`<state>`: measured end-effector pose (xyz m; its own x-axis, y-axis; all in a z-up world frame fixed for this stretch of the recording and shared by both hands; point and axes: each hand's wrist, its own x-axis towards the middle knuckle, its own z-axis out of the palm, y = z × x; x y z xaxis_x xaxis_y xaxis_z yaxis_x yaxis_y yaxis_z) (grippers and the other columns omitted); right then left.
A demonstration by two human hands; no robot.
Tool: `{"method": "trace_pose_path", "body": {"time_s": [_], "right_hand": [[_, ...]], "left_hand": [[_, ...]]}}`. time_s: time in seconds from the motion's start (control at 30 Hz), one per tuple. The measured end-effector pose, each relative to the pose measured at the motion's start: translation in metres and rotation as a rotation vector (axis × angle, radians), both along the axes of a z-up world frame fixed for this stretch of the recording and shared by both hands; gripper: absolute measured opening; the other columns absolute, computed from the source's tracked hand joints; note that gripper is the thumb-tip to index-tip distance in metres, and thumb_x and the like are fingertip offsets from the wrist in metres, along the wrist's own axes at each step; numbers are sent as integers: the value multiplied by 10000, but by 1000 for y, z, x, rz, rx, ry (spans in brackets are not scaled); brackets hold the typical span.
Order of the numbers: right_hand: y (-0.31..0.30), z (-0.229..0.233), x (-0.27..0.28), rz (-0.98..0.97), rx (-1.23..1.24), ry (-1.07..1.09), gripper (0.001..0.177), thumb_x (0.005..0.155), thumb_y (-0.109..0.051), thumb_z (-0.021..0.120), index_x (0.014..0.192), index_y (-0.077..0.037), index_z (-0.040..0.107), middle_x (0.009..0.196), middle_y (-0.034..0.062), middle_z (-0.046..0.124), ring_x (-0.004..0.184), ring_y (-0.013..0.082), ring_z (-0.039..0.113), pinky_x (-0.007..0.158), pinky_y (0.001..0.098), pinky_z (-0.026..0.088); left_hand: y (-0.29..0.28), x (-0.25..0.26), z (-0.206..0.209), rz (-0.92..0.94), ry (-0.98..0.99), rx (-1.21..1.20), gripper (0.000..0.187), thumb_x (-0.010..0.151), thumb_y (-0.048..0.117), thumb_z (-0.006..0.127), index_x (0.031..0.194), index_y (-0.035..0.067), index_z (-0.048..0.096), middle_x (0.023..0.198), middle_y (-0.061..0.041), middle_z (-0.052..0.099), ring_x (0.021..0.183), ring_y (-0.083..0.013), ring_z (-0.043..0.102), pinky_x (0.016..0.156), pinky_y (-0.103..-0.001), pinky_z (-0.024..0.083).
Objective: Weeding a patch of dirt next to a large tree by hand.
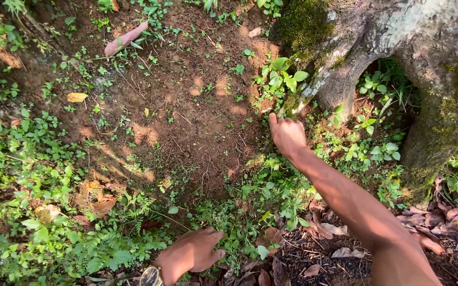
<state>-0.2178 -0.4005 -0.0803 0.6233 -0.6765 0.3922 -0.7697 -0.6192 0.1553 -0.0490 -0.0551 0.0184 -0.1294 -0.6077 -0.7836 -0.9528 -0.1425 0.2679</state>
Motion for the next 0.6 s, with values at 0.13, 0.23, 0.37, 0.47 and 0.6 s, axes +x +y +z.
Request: {"method": "trace_pose_path", "body": {"time_s": [0.13, 0.23, 0.37, 0.47, 0.6], "right_hand": [[32, 25, -4, 142, -60, -44, 204, 1052, -65, 364, 990, -42, 557, 762, 133, 634, 611, 194, 624, 445, 325, 544], [64, 48, -5, -145, 890, -447, 360, 1141, -248, 340, 932, -53, 559, 742, 107, 543, 533, 199, 524, 384, 358, 509], [54, 25, -3, 178, 331, 83, 161, 1021, 15, 381, 990, -29, 532, 693, 91, 498, 519, 175, 494, 377, 310, 476], [49, 31, 9, 149, 175, 94, 124, 1016, 16, 410, 1063, -32, 514, 663, 69, 510, 507, 146, 491, 353, 288, 430], [31, 34, 29, -163, 91, 235, 293, 1037, -124, 457, 1263, 61, 446, 609, 22, 497, 403, 110, 474, 322, 275, 358]], "left_hand": [[2, 1, -7, -22, -22, 25, 616, 1060, 438, 386, 1599, 166, 264, 1677, -91, 241, 1573, -260, 192, 1287, -439, 175], [0, 1, -3, -27, -69, 93, 621, 1068, 429, 364, 1620, 182, 220, 1703, -75, 176, 1579, -264, 163, 1293, -450, 161], [-1, 3, -13, -15, -42, 89, 632, 1066, 451, 369, 1614, 166, 233, 1697, -81, 200, 1583, -252, 166, 1289, -450, 171], [0, 0, -11, -30, -29, 59, 625, 1064, 446, 373, 1607, 161, 252, 1687, -94, 223, 1581, -251, 178, 1294, -421, 175], [1, -5, -5, -20, -34, 36, 618, 1059, 442, 380, 1605, 178, 259, 1689, -85, 218, 1577, -255, 181, 1291, -429, 175]]}}
